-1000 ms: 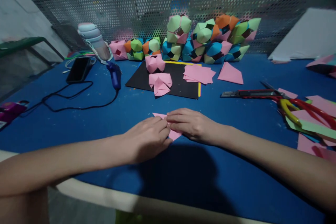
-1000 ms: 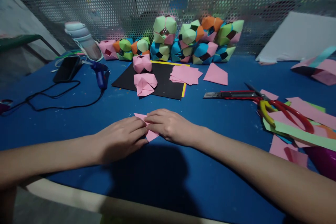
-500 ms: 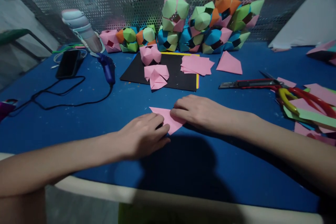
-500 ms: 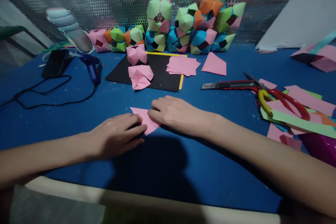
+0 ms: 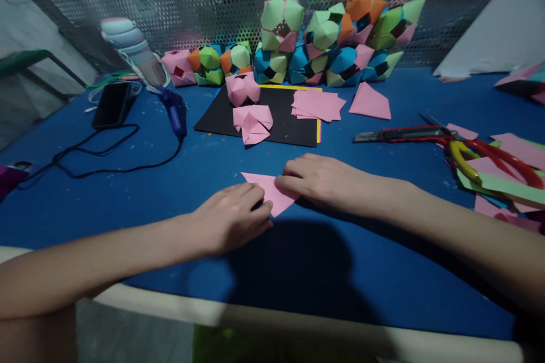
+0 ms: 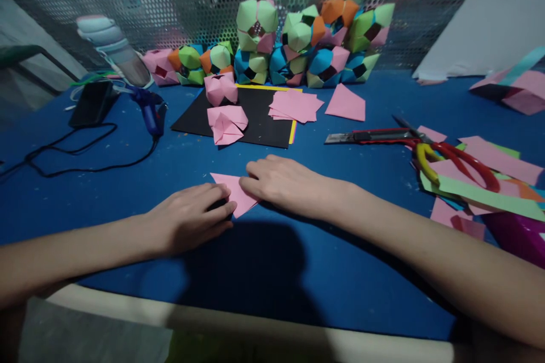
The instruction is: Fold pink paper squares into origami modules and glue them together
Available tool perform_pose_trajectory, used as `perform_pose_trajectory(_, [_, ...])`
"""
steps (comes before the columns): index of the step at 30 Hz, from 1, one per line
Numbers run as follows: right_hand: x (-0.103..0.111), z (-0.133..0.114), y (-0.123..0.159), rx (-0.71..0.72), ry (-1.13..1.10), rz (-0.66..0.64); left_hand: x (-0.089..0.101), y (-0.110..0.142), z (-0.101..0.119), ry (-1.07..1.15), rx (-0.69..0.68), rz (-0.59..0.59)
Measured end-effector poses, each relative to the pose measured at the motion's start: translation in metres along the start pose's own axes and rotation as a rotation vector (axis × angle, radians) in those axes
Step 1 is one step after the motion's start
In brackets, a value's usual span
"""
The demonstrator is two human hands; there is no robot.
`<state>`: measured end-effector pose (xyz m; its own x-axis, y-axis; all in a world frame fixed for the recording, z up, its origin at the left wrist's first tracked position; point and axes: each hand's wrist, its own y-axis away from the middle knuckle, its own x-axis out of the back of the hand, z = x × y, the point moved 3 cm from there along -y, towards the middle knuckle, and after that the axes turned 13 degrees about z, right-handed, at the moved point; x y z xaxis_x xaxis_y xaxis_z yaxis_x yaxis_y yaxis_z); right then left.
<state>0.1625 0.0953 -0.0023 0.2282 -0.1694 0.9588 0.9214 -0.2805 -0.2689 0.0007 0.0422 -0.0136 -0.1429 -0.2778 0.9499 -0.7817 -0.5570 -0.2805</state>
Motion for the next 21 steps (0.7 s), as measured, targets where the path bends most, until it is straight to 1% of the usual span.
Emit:
perform_pose_trajectory(3, [0.004, 0.002, 0.000, -0.017, -0.007, -0.061, 0.000, 0.000, 0.000, 0.011, -0.006, 0.009])
perform_pose_trajectory(7, [0.008, 0.008, 0.006, -0.044, -0.008, -0.126, 0.003, -0.002, 0.000, 0.021, -0.017, 0.053])
perform_pose_trajectory(12, [0.019, 0.012, 0.016, -0.149, 0.010, -0.181, 0.006, -0.003, 0.001, 0.060, -0.004, 0.099])
perform_pose_trajectory(14, [0.024, 0.007, 0.013, -0.189, -0.048, -0.145, 0.006, -0.004, 0.002, 0.088, 0.006, 0.123])
perform_pose_trajectory(16, [0.024, -0.003, 0.006, -0.219, -0.142, -0.027, 0.005, -0.004, 0.003, 0.121, 0.018, 0.151])
perform_pose_trajectory(17, [0.022, -0.009, 0.002, -0.226, -0.188, 0.040, 0.004, -0.004, 0.003, 0.142, 0.025, 0.166])
perform_pose_trajectory(18, [0.017, -0.015, -0.002, -0.232, -0.235, 0.076, 0.003, -0.004, 0.003, 0.163, 0.034, 0.178])
perform_pose_trajectory(19, [0.011, -0.021, -0.005, -0.240, -0.282, 0.085, 0.002, -0.004, 0.003, 0.184, 0.043, 0.188])
perform_pose_trajectory(21, [-0.004, -0.030, -0.008, -0.275, -0.364, 0.051, 0.000, -0.004, 0.003, 0.219, 0.053, 0.193])
